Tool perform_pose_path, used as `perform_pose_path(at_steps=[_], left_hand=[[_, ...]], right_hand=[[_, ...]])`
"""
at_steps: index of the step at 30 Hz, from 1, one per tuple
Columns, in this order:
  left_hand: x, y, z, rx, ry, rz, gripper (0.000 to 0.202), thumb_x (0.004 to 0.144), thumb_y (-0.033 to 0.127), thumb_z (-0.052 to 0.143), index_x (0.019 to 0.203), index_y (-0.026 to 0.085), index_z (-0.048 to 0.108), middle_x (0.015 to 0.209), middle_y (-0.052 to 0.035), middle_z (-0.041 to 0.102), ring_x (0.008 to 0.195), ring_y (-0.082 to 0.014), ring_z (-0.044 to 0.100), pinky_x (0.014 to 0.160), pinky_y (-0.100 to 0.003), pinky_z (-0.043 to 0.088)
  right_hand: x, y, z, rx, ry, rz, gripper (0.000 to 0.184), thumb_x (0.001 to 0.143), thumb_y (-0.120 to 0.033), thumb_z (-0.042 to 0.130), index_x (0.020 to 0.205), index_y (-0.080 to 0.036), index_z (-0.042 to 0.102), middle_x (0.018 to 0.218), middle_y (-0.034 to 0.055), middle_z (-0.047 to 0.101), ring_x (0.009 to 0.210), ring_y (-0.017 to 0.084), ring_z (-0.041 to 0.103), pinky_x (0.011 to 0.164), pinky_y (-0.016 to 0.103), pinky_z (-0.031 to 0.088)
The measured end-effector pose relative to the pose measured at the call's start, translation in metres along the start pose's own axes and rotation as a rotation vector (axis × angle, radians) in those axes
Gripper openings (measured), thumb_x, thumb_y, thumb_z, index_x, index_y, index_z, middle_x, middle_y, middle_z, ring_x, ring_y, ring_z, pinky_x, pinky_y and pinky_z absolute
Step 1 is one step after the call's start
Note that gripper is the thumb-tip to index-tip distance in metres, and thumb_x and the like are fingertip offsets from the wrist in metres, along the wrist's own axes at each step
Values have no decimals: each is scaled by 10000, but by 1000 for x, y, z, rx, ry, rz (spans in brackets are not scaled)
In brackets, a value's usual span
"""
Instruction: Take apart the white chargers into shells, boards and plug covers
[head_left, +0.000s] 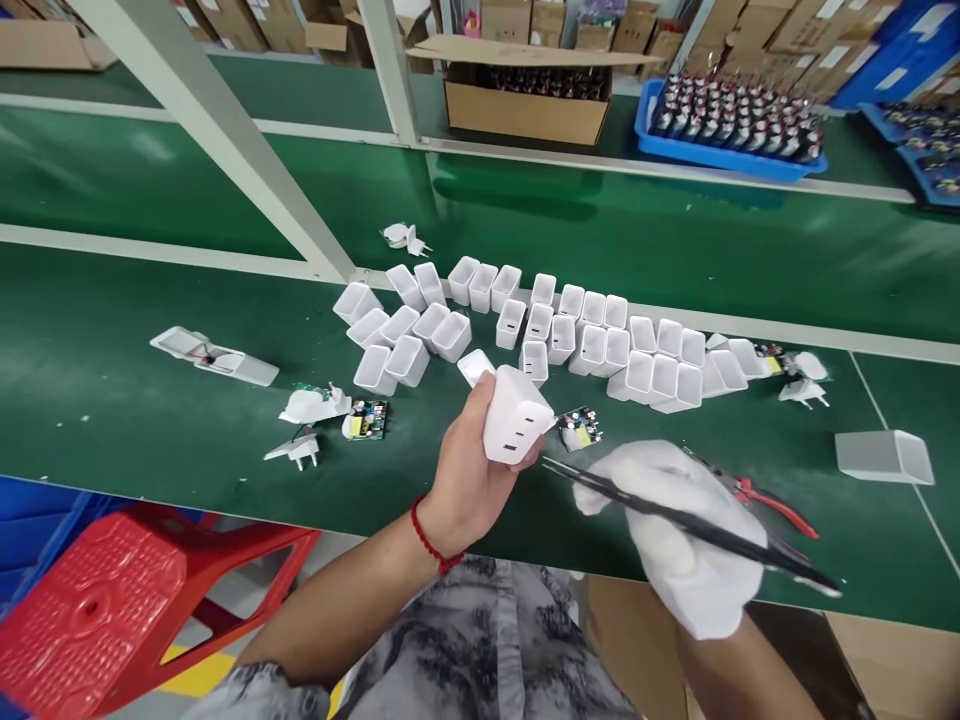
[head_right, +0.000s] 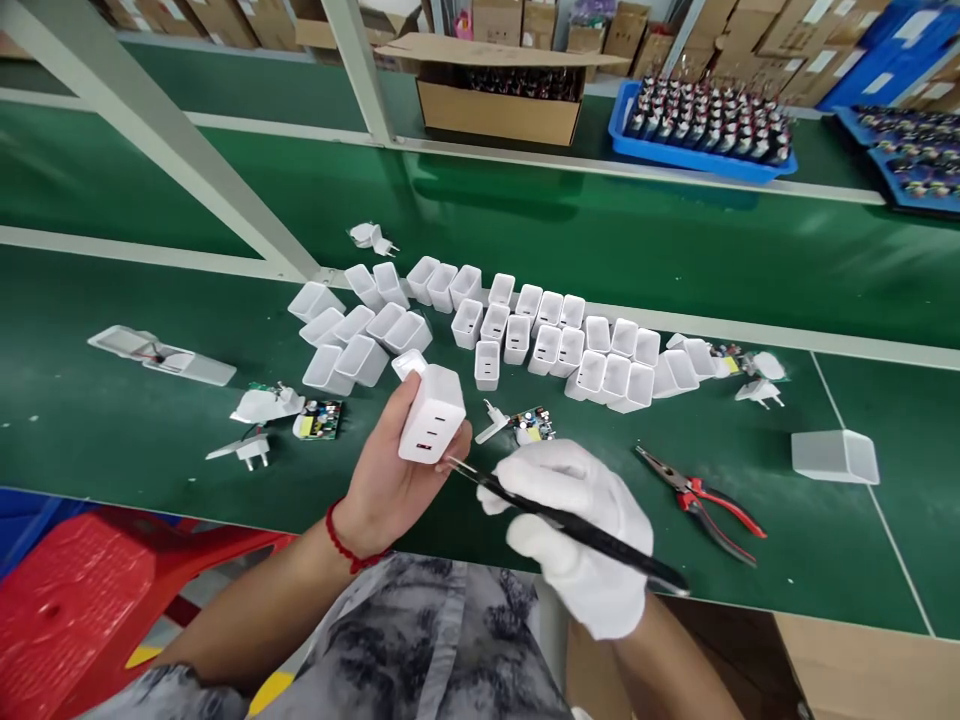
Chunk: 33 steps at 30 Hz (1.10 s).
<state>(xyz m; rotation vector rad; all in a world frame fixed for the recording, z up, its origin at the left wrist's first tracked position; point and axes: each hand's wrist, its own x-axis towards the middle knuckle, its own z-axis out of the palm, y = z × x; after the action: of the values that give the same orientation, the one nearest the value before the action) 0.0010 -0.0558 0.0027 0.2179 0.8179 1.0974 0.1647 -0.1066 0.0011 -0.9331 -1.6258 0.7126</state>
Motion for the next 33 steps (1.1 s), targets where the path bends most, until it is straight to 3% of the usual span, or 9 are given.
perform_pose_path(at_steps=[6,10,13,19,25,30,33], left_hand=[[3,-5,2,27,56,-5,314,899,483,585,895,172,624,640,26,551,508,-91,483,459,-206,406],[2,-8,2,48,89,16,334,896,495,591,904,167,656,645,20,566,535,-95,509,479,-208,425],[3,-11,3,49,109,39,342,892,499,598,877,165,669,644,18,573,538,-93,511,476,-205,425],[6,-15,4,30,114,85,335,896,489,600,866,165,681,696,12,610,571,-88,532,491,-193,440],[7,-19,7,19,123,124,332,883,485,622,898,159,685,718,9,633,588,-90,559,501,-191,460],[7,-22,12,-18,137,178,340,855,494,654,882,158,691,760,2,668,656,-104,612,549,-201,494],[7,-24,15,-19,164,215,343,840,500,668,932,171,699,819,-1,691,680,-111,637,562,-208,497]], right_hand=[[-8,-4,9,-295,37,-110,305,840,-143,660,1136,-207,621,1047,71,740,912,176,728,776,268,616],[-13,-7,7,-432,-39,-160,357,827,-99,645,1168,-199,605,1074,85,736,978,190,716,817,280,610],[-15,-6,5,-447,-34,-161,397,830,-93,637,1208,-208,591,1088,82,733,994,200,712,825,308,613],[-17,3,6,-463,37,-210,376,810,-78,666,1172,-167,616,1047,89,745,957,176,721,804,248,605],[-22,4,9,-447,54,-203,473,782,-70,698,1235,-171,607,1094,105,730,946,201,724,801,303,611],[-39,11,5,-495,102,-193,606,737,-144,767,1307,-205,570,1154,92,710,923,237,729,759,341,630],[-44,14,4,-436,104,-169,573,763,-177,754,1304,-214,568,1135,86,718,925,238,728,749,348,632]])
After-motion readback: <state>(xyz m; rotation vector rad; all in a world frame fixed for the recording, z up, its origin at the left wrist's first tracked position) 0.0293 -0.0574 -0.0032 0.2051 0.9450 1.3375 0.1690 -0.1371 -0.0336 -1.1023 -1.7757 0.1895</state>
